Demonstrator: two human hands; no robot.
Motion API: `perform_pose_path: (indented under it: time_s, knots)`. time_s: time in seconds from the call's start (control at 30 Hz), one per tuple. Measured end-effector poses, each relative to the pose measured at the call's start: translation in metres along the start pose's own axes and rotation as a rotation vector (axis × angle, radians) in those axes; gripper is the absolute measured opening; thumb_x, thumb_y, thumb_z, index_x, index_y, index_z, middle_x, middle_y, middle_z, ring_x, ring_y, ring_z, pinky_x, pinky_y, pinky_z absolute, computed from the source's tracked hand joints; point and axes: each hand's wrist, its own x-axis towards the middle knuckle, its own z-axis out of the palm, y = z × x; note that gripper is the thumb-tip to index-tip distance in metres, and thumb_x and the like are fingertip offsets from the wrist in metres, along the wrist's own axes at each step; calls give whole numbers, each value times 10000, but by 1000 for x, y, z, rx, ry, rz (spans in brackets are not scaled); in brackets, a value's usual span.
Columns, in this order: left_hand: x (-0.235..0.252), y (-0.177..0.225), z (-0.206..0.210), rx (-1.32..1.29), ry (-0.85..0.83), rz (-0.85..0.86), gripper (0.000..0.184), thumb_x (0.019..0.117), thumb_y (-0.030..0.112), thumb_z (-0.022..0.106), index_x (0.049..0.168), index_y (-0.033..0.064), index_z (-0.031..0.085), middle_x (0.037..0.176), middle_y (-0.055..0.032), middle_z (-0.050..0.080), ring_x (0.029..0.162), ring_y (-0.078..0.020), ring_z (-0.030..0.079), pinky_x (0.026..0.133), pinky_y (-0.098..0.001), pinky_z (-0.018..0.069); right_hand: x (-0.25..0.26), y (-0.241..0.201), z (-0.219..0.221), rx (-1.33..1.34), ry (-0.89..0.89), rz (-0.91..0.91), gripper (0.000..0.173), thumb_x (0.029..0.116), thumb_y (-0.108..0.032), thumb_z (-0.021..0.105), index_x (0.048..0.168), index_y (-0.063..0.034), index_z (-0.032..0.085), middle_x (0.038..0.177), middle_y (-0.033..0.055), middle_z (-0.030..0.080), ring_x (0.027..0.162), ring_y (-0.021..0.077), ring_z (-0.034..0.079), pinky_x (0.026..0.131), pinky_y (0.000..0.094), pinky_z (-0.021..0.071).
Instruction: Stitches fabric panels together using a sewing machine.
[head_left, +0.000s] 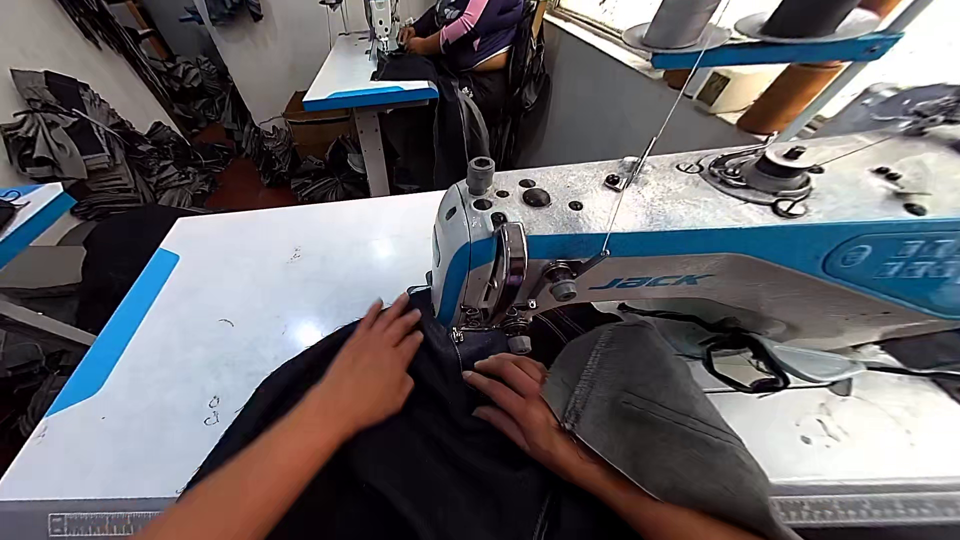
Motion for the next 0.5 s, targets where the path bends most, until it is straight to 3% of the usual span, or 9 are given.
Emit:
perform_pose_path:
  time_s: [0.03,0.1,0.2,0.27,0.5]
  knots:
    - [-8,33,6,-87,2,-97,414,916,156,615,1296,3,669,1498,-187,532,1502,-376,349,1223,-597,255,-10,-7,8,6,35,35,376,996,-376,566,1175,-104,755,1195,116,721,1194,316,655,1054,550,475]
    - [-29,74,29,-194,5,-170,473,1035,285,466,1434,60,581,1538,-118,516,1509,-318,360,1218,-572,278,-23,-28,22,-30,135,95,424,1003,-367,526,1150,-47,762,1203,148,738,1176,329,682,1054,541,479]
    - [-44,65,52,-171,153,-92,525,1070,437,403,1448,119,583,1487,-58,579,1455,-280,455,1185,-612,308,-23,-35,26,-96,198,127,404,1015,-327,495,1108,-59,782,1153,134,760,1115,305,714,1020,453,512]
    - [-47,56,54,-205,202,-61,474,1070,419,435,1392,135,637,1427,-72,624,1428,-284,487,1186,-606,319,-24,-32,18,-60,139,115,362,1020,-278,508,1134,-65,778,1176,120,757,1152,286,706,1035,416,525]
    - [-44,62,55,-122,206,-68,482,1074,435,418,1399,149,630,1398,-47,645,1384,-266,533,1170,-591,342,-23,-20,3,-21,77,62,337,1034,-263,516,1135,-60,765,1188,119,749,1203,247,681,1077,354,500]
